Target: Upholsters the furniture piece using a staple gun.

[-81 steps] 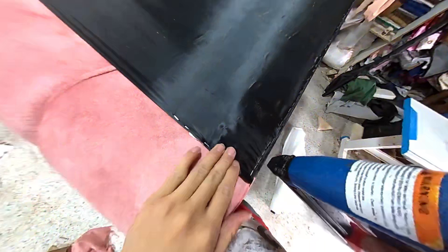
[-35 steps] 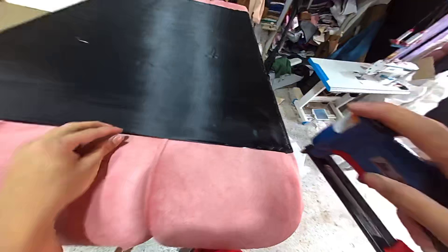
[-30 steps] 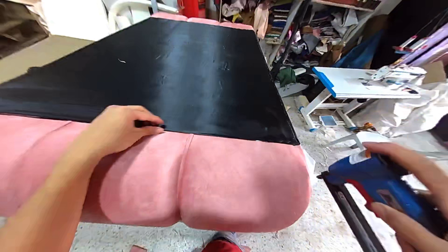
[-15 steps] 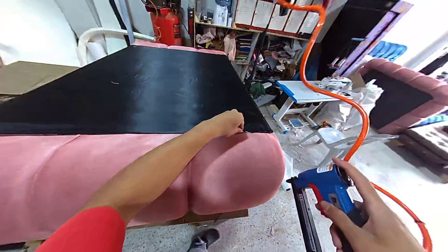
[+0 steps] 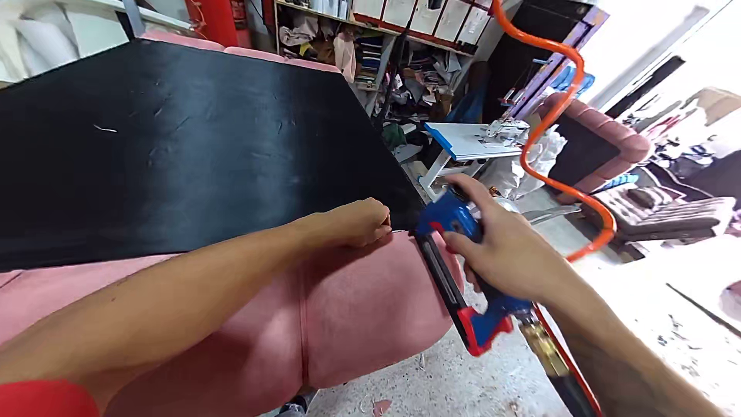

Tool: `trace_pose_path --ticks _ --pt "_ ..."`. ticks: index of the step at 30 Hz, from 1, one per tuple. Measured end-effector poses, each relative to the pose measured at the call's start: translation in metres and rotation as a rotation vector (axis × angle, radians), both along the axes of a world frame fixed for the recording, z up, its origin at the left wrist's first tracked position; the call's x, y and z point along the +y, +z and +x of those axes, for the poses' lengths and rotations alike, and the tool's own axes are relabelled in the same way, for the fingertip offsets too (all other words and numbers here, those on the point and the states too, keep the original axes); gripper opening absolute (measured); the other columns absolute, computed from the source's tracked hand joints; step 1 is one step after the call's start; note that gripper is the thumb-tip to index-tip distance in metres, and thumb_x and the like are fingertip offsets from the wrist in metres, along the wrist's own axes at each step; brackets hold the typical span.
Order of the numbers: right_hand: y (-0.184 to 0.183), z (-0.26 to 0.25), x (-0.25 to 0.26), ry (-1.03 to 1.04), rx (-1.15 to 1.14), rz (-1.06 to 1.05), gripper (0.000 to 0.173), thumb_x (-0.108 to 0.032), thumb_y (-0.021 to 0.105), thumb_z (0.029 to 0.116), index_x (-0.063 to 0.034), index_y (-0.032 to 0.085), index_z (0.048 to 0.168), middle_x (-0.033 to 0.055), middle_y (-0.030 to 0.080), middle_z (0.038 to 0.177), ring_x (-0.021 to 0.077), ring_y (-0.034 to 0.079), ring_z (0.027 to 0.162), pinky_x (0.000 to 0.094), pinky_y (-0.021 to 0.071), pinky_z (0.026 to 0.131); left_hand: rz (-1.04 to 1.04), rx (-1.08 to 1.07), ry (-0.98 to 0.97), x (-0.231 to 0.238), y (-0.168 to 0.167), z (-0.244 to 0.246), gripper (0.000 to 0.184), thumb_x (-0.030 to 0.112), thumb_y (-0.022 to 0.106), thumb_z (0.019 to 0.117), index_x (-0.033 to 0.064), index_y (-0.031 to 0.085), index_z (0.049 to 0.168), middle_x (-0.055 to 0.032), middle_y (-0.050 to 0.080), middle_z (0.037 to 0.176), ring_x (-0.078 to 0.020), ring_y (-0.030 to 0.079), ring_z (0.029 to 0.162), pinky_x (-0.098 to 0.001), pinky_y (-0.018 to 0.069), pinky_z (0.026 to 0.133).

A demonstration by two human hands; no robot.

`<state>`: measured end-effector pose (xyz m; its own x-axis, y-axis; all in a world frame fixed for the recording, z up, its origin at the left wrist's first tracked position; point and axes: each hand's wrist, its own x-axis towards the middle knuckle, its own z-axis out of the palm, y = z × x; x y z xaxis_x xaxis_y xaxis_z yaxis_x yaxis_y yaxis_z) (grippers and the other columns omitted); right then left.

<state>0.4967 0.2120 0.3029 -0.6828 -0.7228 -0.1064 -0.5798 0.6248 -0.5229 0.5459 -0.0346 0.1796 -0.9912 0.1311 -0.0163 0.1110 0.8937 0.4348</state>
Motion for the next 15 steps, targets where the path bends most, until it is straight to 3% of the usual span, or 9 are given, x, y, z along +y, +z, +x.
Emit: trace_pose_path --ticks 4,10,13,15 --pt "0.001 -0.01 -0.046 0.091 0.105 0.161 0.075 -0.021 0.065 0.0989 -0.0453 0.025 0.158 0.0072 0.07 0.086 0.0204 0.065 0.049 0.0441 0.0595 0.045 -0.064 0.016 -0.055 0.004 -0.003 -0.004 0.025 0.024 0.053 0.1057 0.0047 0.069 0.104 -0.0109 0.067 0.107 -0.0257 0.067 0.101 -0.0461 0.0563 0.088" --pt "0.003 -0.011 -0.07 0.103 0.044 0.248 0.079 -0.018 0.065 0.0988 -0.0458 0.021 0.159 0.0082 0.07 0.084 0.0211 0.065 0.049 0.044 0.0605 0.045 -0.05 -0.012 -0.054 0.001 -0.004 -0.004 0.015 0.018 0.058 0.1002 0.0056 0.067 0.096 -0.0096 0.066 0.106 -0.0248 0.065 0.102 -0.0442 0.0556 0.085" --pt "0.006 -0.011 -0.075 0.117 0.037 0.3 0.08 -0.019 0.064 0.0989 -0.0469 0.019 0.159 0.0068 0.07 0.086 0.0202 0.067 0.055 0.0428 0.0609 0.049 -0.038 -0.038 -0.023 0.001 -0.003 -0.004 0.017 0.018 0.057 0.1011 0.0037 0.067 0.099 -0.0115 0.066 0.112 -0.0268 0.065 0.107 -0.046 0.0554 0.089" --pt "0.005 -0.01 -0.075 0.126 0.045 0.298 0.081 -0.019 0.065 0.0986 -0.0457 0.019 0.159 0.0077 0.069 0.085 0.0206 0.066 0.052 0.0434 0.0606 0.047 -0.002 -0.059 0.031 0.0 -0.005 -0.005 0.024 0.022 0.053 0.105 0.0041 0.067 0.102 -0.0112 0.065 0.11 -0.0263 0.066 0.105 -0.0461 0.0558 0.088"
